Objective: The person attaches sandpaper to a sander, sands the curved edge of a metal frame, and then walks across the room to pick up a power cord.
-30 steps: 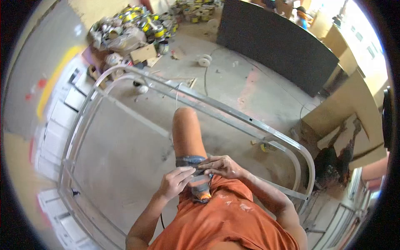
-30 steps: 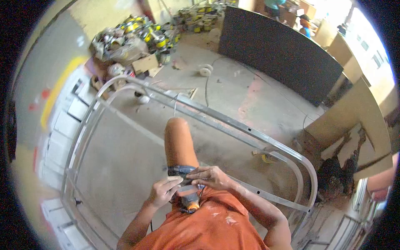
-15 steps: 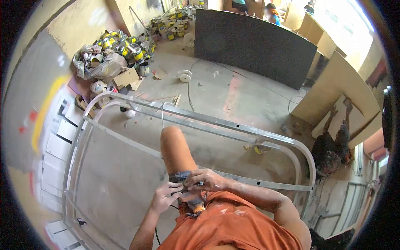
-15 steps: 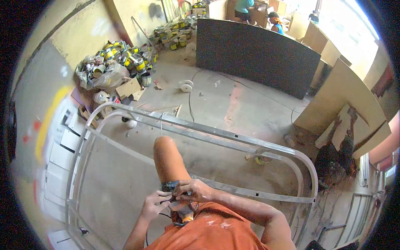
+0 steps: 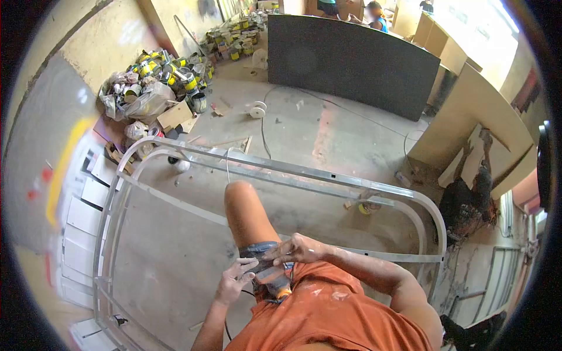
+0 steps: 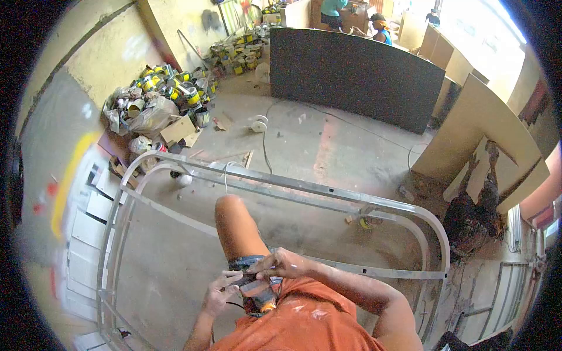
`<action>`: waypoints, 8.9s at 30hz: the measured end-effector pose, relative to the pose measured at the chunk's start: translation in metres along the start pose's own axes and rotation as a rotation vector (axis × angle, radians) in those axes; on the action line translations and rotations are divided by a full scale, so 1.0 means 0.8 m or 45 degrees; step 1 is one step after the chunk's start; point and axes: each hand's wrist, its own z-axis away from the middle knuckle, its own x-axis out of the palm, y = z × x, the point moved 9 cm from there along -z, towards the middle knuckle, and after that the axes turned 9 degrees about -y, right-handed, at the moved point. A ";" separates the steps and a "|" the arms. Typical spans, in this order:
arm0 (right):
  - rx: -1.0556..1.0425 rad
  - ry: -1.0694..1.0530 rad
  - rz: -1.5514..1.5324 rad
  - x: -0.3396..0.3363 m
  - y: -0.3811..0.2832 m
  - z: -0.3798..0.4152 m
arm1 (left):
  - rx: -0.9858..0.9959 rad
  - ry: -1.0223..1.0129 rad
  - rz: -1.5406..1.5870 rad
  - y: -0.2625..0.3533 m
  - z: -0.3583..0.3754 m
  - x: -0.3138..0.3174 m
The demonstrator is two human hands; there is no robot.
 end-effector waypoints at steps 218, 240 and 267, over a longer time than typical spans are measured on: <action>1.620 1.734 0.814 -0.414 0.462 0.526 | -0.631 -0.836 -1.787 -0.527 -0.764 0.228; 1.492 1.290 0.765 -0.433 0.467 0.453 | -0.653 -0.894 -1.825 -0.527 -0.765 0.225; 1.422 1.134 0.658 -0.424 0.468 0.437 | -0.624 -0.905 -1.776 -0.528 -0.766 0.223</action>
